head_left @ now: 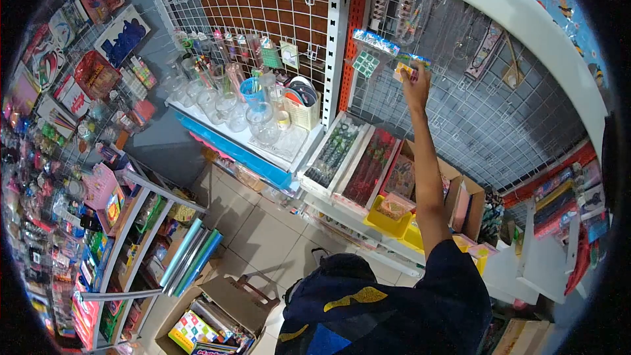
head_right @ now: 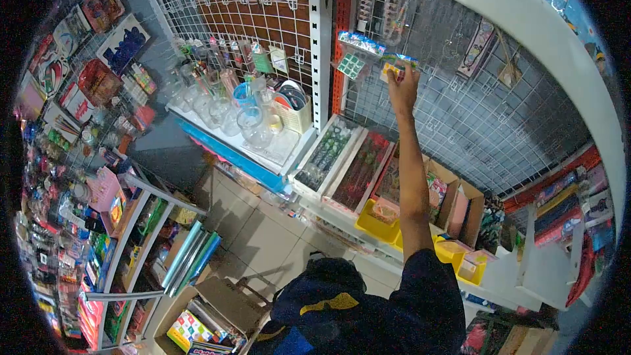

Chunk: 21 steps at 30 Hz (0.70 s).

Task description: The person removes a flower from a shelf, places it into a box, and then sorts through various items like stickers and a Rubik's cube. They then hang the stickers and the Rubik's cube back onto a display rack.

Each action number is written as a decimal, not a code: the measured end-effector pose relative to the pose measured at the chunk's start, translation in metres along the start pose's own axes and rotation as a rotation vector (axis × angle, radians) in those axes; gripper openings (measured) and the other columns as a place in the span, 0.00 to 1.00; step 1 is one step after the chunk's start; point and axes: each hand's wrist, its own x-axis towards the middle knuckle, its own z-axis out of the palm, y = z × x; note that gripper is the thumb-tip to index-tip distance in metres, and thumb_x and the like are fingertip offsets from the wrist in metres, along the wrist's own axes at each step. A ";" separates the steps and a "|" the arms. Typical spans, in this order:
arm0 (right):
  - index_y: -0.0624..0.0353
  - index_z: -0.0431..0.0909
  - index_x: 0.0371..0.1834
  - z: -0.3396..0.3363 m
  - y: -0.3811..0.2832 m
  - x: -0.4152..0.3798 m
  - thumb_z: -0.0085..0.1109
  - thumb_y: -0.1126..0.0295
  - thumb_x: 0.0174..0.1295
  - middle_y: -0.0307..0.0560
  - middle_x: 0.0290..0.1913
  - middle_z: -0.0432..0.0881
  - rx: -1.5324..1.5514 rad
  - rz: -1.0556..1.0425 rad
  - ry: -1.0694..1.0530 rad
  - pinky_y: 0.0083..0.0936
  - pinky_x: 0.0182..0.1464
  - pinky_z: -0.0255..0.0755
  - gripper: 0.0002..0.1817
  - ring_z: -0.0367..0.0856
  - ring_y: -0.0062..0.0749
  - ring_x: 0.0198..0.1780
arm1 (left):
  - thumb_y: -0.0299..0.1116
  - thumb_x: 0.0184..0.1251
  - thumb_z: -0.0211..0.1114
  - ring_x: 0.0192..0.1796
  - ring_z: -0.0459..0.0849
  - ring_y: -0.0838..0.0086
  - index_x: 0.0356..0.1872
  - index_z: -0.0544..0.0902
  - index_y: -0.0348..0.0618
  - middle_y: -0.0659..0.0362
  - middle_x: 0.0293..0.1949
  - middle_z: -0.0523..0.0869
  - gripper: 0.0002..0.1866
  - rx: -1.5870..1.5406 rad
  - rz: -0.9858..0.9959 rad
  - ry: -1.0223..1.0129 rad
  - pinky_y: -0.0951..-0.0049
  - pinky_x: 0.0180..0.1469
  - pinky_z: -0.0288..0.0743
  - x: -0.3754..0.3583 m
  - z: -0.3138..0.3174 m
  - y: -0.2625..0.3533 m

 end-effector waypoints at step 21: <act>0.57 0.71 0.58 0.039 0.071 0.032 0.61 0.78 0.55 0.50 0.54 0.77 0.488 0.231 -0.155 0.27 0.50 0.76 0.25 0.80 0.35 0.49 | 0.29 0.52 0.65 0.39 0.84 0.65 0.57 0.70 0.45 0.52 0.54 0.78 0.27 0.001 -0.272 0.236 0.59 0.39 0.76 0.080 -0.075 -0.120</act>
